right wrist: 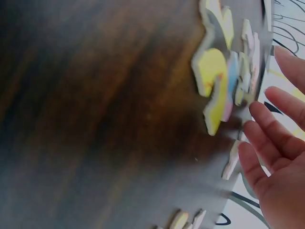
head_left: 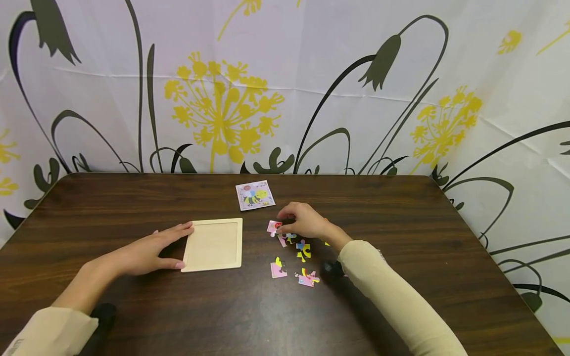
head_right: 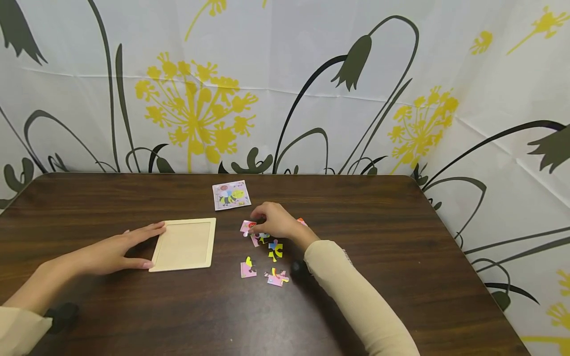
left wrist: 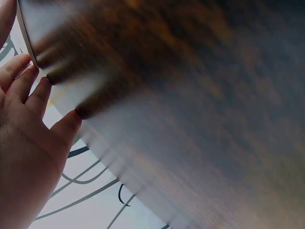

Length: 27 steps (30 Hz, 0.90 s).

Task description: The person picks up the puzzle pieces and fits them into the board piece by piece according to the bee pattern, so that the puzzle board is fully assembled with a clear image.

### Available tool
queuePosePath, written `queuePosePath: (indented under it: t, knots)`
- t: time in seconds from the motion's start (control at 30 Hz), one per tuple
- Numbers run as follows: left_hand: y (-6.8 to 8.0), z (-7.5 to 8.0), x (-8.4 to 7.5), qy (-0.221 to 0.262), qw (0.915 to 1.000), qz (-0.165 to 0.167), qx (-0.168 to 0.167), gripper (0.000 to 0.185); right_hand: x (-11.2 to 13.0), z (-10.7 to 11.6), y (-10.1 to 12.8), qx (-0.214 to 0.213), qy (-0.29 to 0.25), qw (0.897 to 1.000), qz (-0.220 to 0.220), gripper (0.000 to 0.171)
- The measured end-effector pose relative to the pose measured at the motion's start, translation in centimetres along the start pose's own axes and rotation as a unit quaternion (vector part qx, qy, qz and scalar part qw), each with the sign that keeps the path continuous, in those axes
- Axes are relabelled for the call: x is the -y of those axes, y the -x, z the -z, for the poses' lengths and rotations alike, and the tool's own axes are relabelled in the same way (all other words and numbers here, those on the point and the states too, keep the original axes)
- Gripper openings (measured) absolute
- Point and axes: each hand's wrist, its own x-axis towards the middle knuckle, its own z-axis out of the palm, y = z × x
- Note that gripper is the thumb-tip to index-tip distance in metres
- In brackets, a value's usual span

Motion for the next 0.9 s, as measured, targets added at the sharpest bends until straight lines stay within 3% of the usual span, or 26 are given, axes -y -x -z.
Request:
queuePosePath:
  t: [0.9]
  knots:
    - [-0.1, 0.0, 0.0, 0.002, 1.0000, -0.002, 0.006, 0.086, -0.2, -1.1, -0.8, -0.032, 0.046, 0.998, -0.001, 0.021]
